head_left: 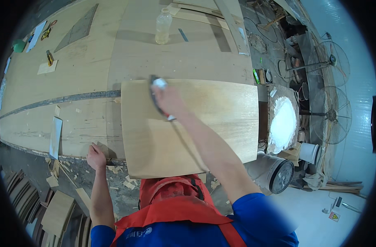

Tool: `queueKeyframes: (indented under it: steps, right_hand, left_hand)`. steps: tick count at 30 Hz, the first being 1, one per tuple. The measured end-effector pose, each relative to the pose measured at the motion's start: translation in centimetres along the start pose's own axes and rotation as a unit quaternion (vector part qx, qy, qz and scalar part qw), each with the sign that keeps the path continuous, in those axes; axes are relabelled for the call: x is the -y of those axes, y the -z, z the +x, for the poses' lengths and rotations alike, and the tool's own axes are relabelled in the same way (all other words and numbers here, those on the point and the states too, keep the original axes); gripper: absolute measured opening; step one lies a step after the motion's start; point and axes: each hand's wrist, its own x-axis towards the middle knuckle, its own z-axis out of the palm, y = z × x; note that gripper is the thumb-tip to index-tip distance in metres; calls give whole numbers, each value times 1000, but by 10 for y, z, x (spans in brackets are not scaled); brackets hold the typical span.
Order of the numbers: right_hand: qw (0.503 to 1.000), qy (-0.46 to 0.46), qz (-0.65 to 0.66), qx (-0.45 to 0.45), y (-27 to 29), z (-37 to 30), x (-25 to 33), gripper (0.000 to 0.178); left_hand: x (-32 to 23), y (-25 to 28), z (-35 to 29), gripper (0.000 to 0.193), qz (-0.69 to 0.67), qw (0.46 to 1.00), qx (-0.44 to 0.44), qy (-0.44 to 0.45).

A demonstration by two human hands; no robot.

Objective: The person is smoothing a rectangular wooden board using an electric hand sander on a large workbench.

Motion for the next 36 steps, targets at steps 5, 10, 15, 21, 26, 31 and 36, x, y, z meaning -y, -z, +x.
queueKeyframes:
  steps: [5, 10, 15, 21, 26, 31, 36]
  right_hand:
    - [997, 62, 28, 46, -1, 5, 10, 62]
    - [981, 20, -192, -12, 108, 23, -140, 47]
    - [884, -354, 154, -263, 221, 3, -268, 65]
    - [902, -284, 207, -252, 155, 5, -203, 64]
    - [984, -107, -7, -145, 14, 69, -72, 70]
    - [996, 78, -40, -22, -79, 97, 94, 69]
    - [995, 85, -20, 55, -75, 108, 114, 72]
  left_hand:
    - [6, -7, 4, 41, -4, 1000, -19, 2]
    - [4, 0, 4, 40, 29, 999, -16, 1]
    - [-1, -4, 5, 36, 24, 1000, -17, -7]
    - [3, 7, 2, 32, 15, 1000, -13, 3]
    - [3, 1, 4, 32, -8, 1000, -12, -21]
    - [6, 11, 1, 30, -38, 999, -14, -10]
    - [-16, 7, 5, 27, -69, 997, -23, -31]
